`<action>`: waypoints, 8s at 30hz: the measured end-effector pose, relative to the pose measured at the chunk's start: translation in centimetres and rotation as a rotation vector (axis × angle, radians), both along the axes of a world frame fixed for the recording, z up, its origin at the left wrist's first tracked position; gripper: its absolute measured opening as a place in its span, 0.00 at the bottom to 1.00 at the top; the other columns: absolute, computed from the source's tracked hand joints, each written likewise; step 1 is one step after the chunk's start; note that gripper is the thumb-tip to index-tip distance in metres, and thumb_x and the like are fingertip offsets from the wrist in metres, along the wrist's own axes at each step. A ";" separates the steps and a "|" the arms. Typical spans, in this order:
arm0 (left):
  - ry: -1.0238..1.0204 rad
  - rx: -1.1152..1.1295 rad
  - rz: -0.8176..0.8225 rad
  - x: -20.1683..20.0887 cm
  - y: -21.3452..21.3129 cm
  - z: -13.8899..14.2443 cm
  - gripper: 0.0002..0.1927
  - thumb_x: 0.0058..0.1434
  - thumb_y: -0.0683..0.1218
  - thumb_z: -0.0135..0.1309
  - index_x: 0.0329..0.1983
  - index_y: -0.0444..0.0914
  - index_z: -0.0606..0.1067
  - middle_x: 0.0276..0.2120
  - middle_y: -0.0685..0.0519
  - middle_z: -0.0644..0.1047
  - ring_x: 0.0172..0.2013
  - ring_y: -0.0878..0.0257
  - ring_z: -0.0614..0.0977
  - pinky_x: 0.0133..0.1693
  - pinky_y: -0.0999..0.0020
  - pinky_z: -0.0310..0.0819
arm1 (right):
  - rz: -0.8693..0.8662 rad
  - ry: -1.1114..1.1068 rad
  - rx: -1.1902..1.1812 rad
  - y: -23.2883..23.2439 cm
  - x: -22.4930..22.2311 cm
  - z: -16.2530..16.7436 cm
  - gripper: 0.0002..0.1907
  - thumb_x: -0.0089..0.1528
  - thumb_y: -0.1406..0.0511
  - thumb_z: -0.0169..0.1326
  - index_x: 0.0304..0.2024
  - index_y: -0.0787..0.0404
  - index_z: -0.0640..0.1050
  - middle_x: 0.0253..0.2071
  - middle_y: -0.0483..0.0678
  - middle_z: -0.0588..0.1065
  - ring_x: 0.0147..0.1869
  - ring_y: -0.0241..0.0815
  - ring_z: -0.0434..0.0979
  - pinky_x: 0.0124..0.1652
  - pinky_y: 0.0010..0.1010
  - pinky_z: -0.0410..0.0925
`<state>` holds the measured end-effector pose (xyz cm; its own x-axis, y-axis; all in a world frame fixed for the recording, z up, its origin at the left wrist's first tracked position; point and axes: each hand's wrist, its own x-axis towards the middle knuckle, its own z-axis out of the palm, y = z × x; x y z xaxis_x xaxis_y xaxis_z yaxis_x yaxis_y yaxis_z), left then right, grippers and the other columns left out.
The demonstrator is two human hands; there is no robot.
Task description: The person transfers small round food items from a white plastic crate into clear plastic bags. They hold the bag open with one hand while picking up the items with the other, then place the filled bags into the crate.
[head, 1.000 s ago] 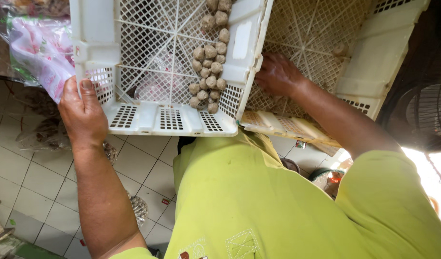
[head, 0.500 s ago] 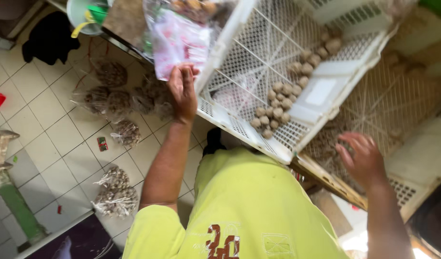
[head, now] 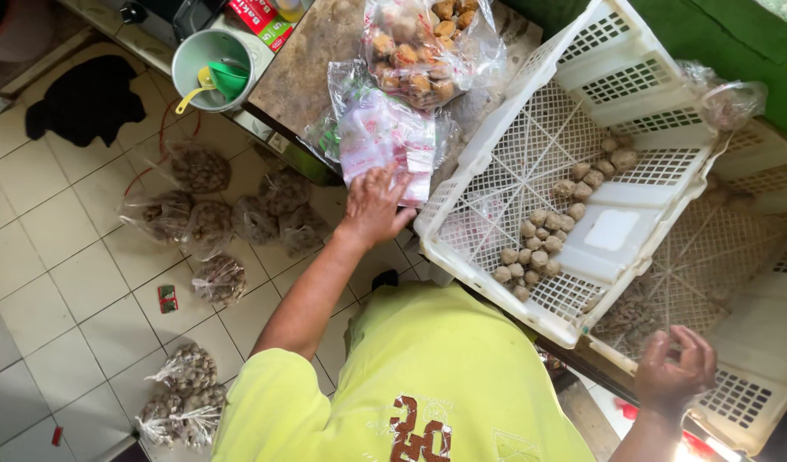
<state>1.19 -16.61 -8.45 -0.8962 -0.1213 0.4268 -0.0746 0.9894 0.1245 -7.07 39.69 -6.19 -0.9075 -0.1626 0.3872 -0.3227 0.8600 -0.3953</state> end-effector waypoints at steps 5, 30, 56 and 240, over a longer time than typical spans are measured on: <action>-0.004 0.009 -0.119 1.6 -3.4 1.5 0.13 0.57 0.44 0.56 0.45 0.40 0.80 0.45 0.49 0.80 0.51 0.53 0.78 0.50 0.54 0.70 | -0.064 0.125 0.063 -3.6 1.1 1.3 0.03 0.67 0.73 0.55 0.43 0.64 0.77 0.51 0.52 0.76 0.58 0.50 0.75 0.61 0.39 0.71; 0.380 0.546 -0.084 2.7 16.4 14.2 0.11 0.66 0.39 0.53 0.52 0.34 0.73 0.49 0.44 0.77 0.55 0.45 0.76 0.59 0.49 0.69 | 0.085 0.240 0.592 -17.3 -31.1 15.4 0.16 0.56 0.70 0.58 0.47 0.54 0.80 0.56 0.56 0.71 0.58 0.58 0.70 0.46 0.47 0.71; -0.007 1.401 -0.096 -16.5 22.0 9.7 0.10 0.73 0.44 0.50 0.35 0.36 0.74 0.24 0.57 0.71 0.21 0.72 0.63 0.21 0.76 0.55 | 0.385 -0.835 -2.053 0.9 -5.3 3.0 0.20 0.79 0.59 0.47 0.32 0.60 0.70 0.25 0.42 0.69 0.32 0.38 0.68 0.37 0.34 0.64; -0.335 1.905 -0.159 -5.8 21.0 4.0 0.18 0.71 0.42 0.48 0.63 0.33 0.71 0.34 0.59 0.77 0.29 0.73 0.73 0.33 0.74 0.71 | 0.455 -1.162 -0.808 -18.0 -8.6 -1.4 0.23 0.73 0.63 0.46 0.69 0.63 0.62 0.59 0.59 0.70 0.57 0.47 0.74 0.55 0.37 0.72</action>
<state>-4.62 4.44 -4.50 -0.9482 -0.0687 -0.3101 -0.2574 -0.4060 0.8769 -15.67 21.71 -7.61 -0.6960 -0.6099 -0.3789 0.3260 0.2018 -0.9236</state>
